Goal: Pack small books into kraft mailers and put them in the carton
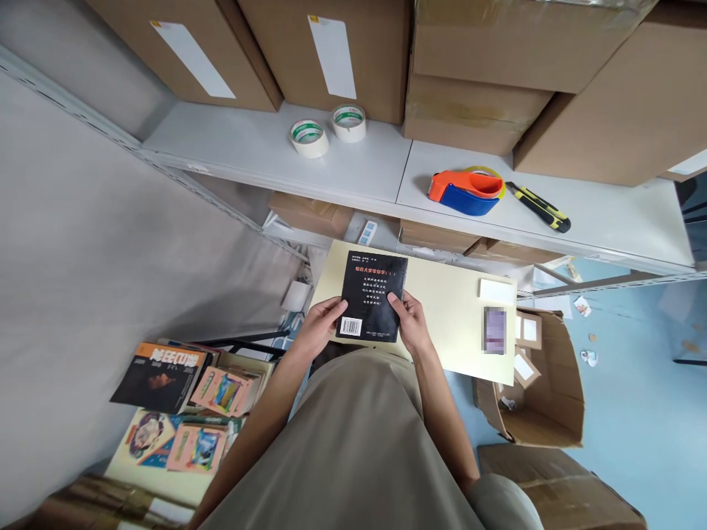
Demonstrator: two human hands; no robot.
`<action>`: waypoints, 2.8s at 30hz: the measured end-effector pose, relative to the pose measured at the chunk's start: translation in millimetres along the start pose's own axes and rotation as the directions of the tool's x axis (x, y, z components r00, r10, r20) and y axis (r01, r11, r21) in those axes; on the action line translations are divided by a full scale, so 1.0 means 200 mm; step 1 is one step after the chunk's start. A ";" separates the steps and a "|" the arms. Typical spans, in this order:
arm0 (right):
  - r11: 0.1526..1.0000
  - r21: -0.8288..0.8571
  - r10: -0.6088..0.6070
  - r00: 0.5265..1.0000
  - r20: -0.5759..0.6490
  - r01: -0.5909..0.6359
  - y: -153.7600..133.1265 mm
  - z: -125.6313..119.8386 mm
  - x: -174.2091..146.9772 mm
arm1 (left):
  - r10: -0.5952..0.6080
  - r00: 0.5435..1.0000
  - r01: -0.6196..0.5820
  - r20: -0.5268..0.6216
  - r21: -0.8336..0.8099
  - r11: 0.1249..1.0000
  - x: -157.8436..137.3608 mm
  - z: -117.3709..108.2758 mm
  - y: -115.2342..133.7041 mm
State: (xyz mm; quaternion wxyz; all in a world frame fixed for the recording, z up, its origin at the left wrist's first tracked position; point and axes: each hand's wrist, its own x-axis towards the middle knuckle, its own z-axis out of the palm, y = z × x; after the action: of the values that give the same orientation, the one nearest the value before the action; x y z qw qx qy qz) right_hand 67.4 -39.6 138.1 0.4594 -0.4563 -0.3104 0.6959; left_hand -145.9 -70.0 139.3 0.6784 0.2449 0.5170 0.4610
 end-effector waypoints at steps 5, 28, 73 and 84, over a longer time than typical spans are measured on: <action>0.991 -0.118 -0.064 0.998 -0.006 0.063 0.03 -0.03 0.01 | 0.076 0.996 -0.073 -0.051 0.061 0.996 -0.01 0.01 -0.01; 0.979 -0.191 -0.081 0.996 -0.028 0.075 -0.03 -0.05 -0.06 | 0.406 0.892 -0.358 -0.199 0.239 0.903 -0.01 -0.09 -0.01; 0.877 -0.410 -0.228 0.968 0.102 0.249 -0.13 -0.20 -0.13 | 0.332 0.943 -0.311 -0.015 0.312 0.898 -0.15 -0.05 0.09; 0.944 -0.318 -0.052 0.992 0.113 0.086 -0.13 -0.10 -0.10 | 0.340 0.929 -0.263 -0.148 0.384 0.885 -0.13 0.00 0.09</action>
State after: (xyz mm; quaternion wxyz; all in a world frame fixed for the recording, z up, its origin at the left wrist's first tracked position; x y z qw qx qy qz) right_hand 98.8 -47.7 158.8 0.3861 -0.4774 -0.4590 0.6421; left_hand -153.6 -83.9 165.7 0.4834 0.3915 0.6165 0.4827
